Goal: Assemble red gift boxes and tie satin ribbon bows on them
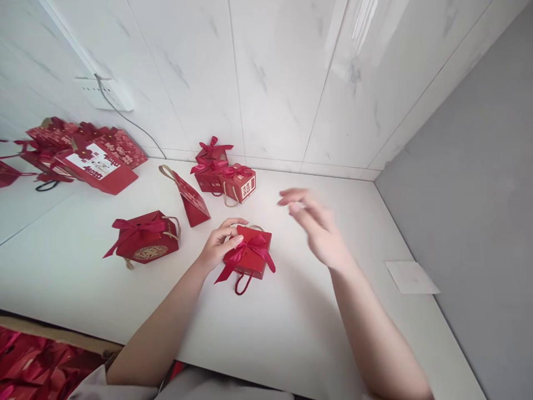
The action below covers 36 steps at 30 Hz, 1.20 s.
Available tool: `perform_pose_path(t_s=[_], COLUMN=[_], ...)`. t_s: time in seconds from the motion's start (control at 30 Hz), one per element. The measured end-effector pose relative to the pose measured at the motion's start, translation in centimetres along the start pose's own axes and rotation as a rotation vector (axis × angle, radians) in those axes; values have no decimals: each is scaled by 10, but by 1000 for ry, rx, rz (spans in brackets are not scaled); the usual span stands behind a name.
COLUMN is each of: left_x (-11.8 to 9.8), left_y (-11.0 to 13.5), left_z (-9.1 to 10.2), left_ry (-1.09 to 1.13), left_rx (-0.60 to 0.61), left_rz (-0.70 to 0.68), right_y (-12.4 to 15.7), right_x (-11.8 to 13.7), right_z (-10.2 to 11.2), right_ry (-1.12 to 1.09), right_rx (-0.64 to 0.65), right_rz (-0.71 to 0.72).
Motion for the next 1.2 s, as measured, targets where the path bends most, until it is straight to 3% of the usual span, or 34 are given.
perform_pose_path(t_s=[0.17, 0.23, 0.5, 0.93, 1.2], left_x=[2, 1, -9, -15, -18], left_y=[1, 2, 3, 2, 3], left_z=[-2, -3, -1, 1, 5], left_ry=[9, 17, -74, -233, -330], left_rx=[-45, -59, -64, -79, -171], left_rz=[-3, -8, -34, -111, -188], right_y=[-2, 3, 13, 14, 15], right_x=[-40, -48, -38, -48, -65], right_z=[-64, -80, -87, -92, -94], right_ry=[-184, -255, -463, -513, -553], right_rx=[259, 358, 585, 601, 379], right_rz=[-145, -200, -246, -298, -326])
Point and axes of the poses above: each hand's wrist, its own y-axis away from the middle knuckle, its own z-axis out of the back of the hand, x = y × z, the point moved 7 cm from there along -y, towards the middle knuckle, and after that the axes turned 15 degrees about -x, right-handed, at the moved point
